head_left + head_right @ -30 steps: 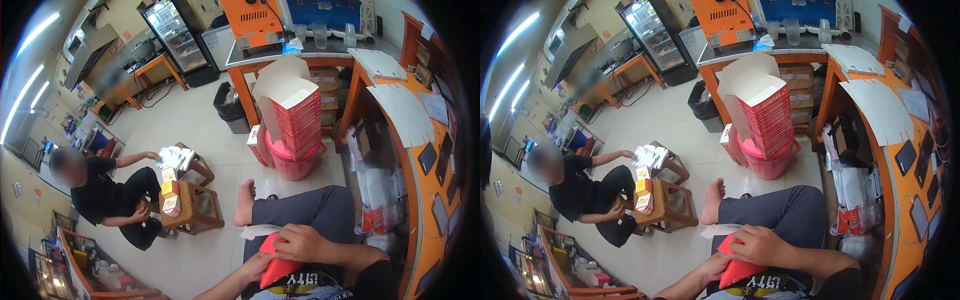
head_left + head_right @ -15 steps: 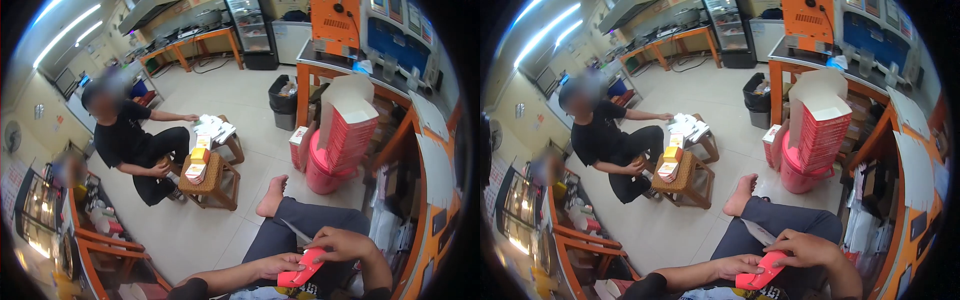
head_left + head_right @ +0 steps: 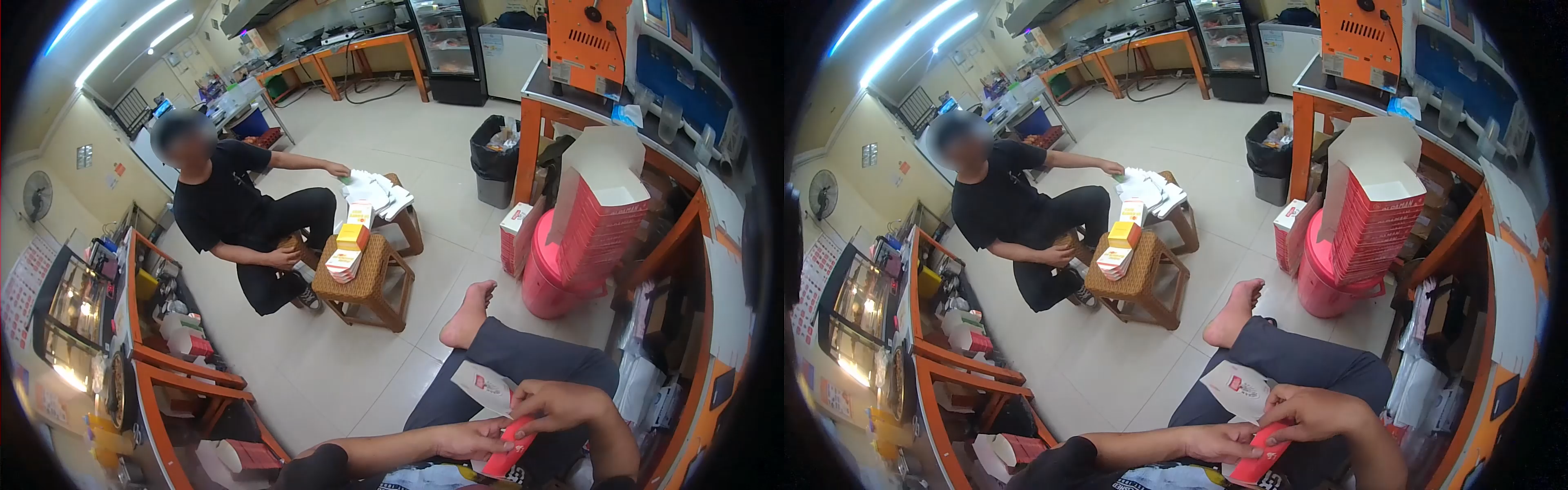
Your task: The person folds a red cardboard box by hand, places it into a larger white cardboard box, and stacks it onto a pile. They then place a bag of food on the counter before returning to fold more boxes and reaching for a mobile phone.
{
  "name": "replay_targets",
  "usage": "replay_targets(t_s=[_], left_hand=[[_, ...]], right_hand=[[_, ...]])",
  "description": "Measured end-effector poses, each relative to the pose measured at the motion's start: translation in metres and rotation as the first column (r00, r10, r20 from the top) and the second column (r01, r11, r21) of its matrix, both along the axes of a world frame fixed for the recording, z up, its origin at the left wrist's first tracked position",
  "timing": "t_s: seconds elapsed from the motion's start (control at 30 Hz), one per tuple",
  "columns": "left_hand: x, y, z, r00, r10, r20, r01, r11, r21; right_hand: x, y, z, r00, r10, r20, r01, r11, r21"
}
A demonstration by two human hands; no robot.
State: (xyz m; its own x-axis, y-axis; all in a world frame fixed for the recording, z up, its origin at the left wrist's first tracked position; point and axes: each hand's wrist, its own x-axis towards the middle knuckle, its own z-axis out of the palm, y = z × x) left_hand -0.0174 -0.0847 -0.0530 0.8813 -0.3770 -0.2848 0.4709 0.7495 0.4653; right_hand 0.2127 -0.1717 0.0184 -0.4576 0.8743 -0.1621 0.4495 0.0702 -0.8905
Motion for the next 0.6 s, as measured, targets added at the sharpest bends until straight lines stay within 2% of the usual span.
replay_targets(t_s=[0.03,0.07,0.13,0.17,0.23,0.27,0.3,0.37,0.4,0.47,0.57,0.6], left_hand=[[0.001,0.003,-0.002,0.999,-0.008,-0.043,0.011,0.999,0.05],[0.003,0.007,-0.006,0.996,-0.015,-0.088,0.023,0.995,0.099],[0.007,0.019,-0.025,0.973,0.228,0.033,-0.23,0.961,0.152],[0.008,0.023,-0.022,0.934,0.344,0.096,-0.355,0.92,0.164],[0.016,0.039,0.005,0.787,0.606,0.116,-0.614,0.789,0.038],[0.021,0.045,0.032,0.739,0.667,0.094,-0.671,0.741,0.014],[0.028,0.051,0.055,0.692,0.718,0.073,-0.72,0.694,-0.004],[0.037,0.055,0.066,0.65,0.751,0.114,-0.755,0.655,-0.01],[0.044,0.055,0.065,0.635,0.757,0.154,-0.765,0.644,-0.007],[0.049,0.057,0.062,0.625,0.756,0.196,-0.772,0.635,0.012],[0.054,0.062,0.064,0.628,0.753,0.197,-0.773,0.632,0.051],[0.054,0.063,0.069,0.627,0.756,0.189,-0.776,0.628,0.058]], right_hand=[[-0.003,0.004,0.004,0.999,0.031,0.025,-0.031,0.999,-0.013],[-0.007,0.007,0.006,0.998,-0.06,0.007,0.06,0.996,0.062],[-0.018,0.007,0.008,0.97,-0.234,-0.058,0.241,0.951,0.192],[-0.024,0.006,0.009,0.922,-0.375,-0.092,0.386,0.883,0.267],[-0.034,0.002,0.011,0.763,-0.62,-0.184,0.635,0.665,0.393],[-0.04,0.0,0.012,0.711,-0.677,-0.19,0.66,0.549,0.513],[-0.051,0.0,0.014,0.716,-0.665,-0.212,0.639,0.504,0.581],[-0.07,0.0,0.016,0.726,-0.637,-0.259,0.593,0.389,0.705],[-0.071,0.003,0.006,0.738,-0.652,-0.173,0.478,0.325,0.816],[-0.075,0.002,-0.023,0.652,-0.709,-0.269,0.585,0.245,0.773],[-0.075,0.007,-0.033,0.612,-0.678,-0.407,0.626,0.101,0.773],[-0.069,-0.002,-0.032,0.655,-0.679,-0.332,0.581,0.172,0.795]])
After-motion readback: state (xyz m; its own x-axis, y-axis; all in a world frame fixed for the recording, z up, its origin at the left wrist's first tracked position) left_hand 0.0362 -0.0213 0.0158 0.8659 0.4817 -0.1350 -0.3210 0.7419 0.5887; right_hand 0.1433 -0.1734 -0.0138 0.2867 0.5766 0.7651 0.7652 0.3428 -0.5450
